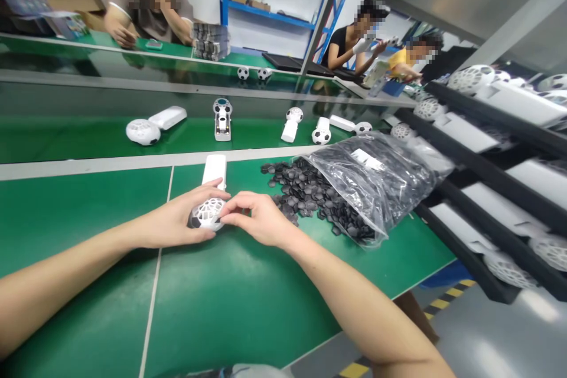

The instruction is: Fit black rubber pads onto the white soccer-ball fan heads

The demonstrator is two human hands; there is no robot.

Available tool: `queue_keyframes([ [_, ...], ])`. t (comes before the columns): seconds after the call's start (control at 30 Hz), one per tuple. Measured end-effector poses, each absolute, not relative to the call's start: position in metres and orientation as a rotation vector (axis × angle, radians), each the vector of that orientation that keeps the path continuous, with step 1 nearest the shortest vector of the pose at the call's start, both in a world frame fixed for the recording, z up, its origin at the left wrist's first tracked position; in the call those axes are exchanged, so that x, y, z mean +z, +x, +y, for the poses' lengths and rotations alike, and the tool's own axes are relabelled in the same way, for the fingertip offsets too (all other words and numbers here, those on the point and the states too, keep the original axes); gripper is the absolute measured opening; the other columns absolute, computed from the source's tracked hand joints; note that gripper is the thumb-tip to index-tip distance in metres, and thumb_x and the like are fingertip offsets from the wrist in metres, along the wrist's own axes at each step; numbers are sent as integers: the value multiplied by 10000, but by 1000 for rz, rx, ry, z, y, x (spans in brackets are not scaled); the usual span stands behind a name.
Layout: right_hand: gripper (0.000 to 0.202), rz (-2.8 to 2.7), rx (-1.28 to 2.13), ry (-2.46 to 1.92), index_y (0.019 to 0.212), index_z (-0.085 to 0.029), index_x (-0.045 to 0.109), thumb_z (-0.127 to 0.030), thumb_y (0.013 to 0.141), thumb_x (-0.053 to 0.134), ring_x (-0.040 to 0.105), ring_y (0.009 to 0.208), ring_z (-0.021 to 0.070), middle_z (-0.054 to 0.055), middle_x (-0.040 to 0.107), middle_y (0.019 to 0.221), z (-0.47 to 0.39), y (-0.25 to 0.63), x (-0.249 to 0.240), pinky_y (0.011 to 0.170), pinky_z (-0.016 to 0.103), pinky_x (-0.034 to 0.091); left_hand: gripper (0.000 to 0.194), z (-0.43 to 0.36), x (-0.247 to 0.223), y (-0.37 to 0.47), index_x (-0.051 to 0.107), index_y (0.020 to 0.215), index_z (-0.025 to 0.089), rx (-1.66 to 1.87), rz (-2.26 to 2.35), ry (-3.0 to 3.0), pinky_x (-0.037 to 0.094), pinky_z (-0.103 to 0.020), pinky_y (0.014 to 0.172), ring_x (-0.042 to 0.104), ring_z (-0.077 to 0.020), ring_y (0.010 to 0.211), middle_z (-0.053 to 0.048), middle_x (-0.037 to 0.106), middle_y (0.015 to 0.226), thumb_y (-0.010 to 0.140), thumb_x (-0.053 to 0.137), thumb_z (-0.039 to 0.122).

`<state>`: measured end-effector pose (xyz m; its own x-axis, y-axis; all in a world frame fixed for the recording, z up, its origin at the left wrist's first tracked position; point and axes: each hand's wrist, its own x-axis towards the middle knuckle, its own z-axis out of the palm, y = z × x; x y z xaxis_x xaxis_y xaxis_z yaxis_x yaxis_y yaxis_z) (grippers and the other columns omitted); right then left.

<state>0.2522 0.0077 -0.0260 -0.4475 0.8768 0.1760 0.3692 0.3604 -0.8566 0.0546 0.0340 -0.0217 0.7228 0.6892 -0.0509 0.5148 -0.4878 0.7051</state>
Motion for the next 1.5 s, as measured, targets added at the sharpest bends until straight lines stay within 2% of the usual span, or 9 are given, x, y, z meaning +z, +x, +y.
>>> queue_keyframes([
  [0.13,43,-1844,1110,-1091,707,-161,627,-182,715,663,532,684,104,-16,579,714,10,247,-32,674,240,422,484,32,-22,58,473,1151,217,381,942,2184,216,-423,1080,147,-254,1358,-77,369,1391,711,600,372],
  [0.33,141,-1716,1276,-1136,655,-153,546,-198,683,676,470,584,77,-46,530,630,12,240,-39,578,212,382,354,29,-26,62,502,1067,207,474,963,2188,270,-441,1049,184,-272,1346,-82,435,1339,727,548,294],
  [0.5,191,-1726,1250,-1212,666,-161,539,-290,676,680,441,543,75,-51,526,600,17,247,-38,523,202,353,364,30,-28,61,505,1054,208,472,999,2158,289,-452,1030,263,-298,1315,-98,361,1389,706,551,305],
  [0.7,84,-1784,477,-1642,714,-168,633,-233,750,592,506,605,105,-9,607,677,33,306,-25,612,235,391,434,37,-29,55,461,1120,268,357,1001,2175,305,-443,1015,317,-278,1292,-57,253,1450,700,559,314],
  [0.9,92,-2175,235,-1781,795,-212,680,-227,782,591,571,764,141,3,671,842,28,317,-32,702,244,413,417,41,-30,54,468,1101,262,358,966,2211,302,-455,1014,322,-280,1288,-70,276,1437,694,556,287],
  [1.07,172,-2608,-168,-1847,787,-163,673,-201,838,513,549,837,210,70,656,834,24,294,-29,701,293,396,376,35,-36,59,503,1037,255,491,950,2271,263,-492,1034,267,-291,1284,-60,399,1287,682,601,330],
  [1.23,183,-2859,-481,-1746,814,-100,633,-69,811,452,548,813,248,133,630,803,19,282,-29,677,338,377,406,28,-34,64,534,1015,258,564,1195,2242,367,-484,938,397,-275,1080,-48,407,1069,650,650,394],
  [1.37,198,-2698,-359,-1776,841,-112,630,-92,834,432,562,823,243,118,645,815,22,288,-26,719,353,378,451,36,-26,55,490,1061,242,478,1018,2220,390,-411,924,449,-241,1043,-32,432,1054,640,641,303],
  [1.5,213,-2335,201,-1616,937,-160,624,-142,858,427,586,833,167,61,664,897,17,283,-18,741,279,414,490,44,-22,45,473,1101,249,370,975,2161,395,-380,924,453,-239,1069,-37,413,1119,632,615,247],
])
